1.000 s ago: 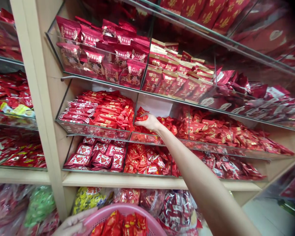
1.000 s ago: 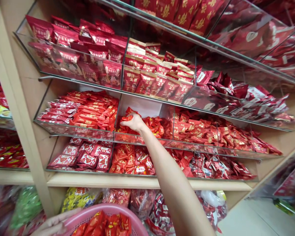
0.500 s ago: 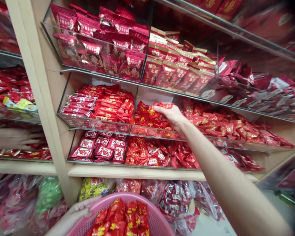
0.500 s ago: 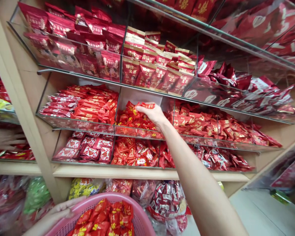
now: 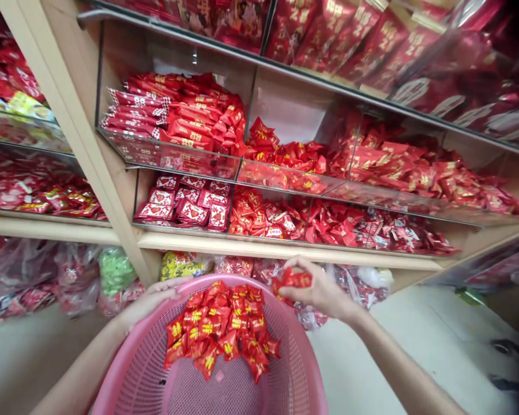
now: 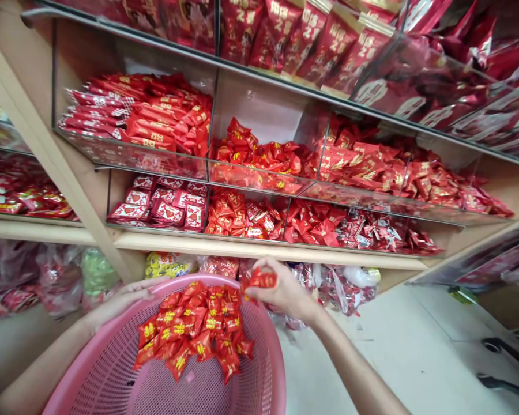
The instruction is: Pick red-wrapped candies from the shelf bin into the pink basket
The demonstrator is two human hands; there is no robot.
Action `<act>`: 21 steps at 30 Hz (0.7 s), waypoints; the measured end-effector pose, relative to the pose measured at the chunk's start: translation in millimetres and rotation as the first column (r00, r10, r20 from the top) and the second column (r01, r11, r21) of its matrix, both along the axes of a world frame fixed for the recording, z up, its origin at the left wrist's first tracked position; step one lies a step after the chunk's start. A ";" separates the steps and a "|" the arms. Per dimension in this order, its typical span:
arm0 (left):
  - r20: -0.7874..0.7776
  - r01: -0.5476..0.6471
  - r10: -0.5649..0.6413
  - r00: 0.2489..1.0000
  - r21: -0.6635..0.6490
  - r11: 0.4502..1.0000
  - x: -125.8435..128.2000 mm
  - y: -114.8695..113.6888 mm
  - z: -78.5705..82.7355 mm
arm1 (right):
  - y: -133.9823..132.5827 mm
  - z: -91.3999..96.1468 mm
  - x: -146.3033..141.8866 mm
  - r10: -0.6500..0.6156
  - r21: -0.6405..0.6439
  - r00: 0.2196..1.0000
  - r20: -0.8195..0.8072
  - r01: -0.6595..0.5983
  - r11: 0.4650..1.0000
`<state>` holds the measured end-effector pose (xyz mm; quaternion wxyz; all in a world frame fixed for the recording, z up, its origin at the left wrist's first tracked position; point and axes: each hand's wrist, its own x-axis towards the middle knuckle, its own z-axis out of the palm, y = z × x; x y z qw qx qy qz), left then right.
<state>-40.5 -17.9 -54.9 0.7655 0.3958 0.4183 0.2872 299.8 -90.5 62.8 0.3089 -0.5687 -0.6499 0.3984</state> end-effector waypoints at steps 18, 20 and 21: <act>0.000 -0.037 0.037 0.999 0.047 0.998 -2.9 0.9 0.3 | -29.3 -82.5 -49.3 0.198 -0.011 0.475 0.857 -0.368 0.930; 0.032 -0.015 0.014 0.999 0.036 0.999 -4.1 1.4 -1.6 | -28.2 -89.5 -47.9 0.169 0.021 0.470 0.867 -0.372 0.928; 0.036 -0.012 0.011 0.999 0.040 0.999 -4.7 1.6 -2.3 | -26.8 -94.7 -46.6 0.160 0.032 0.455 0.876 -0.387 0.922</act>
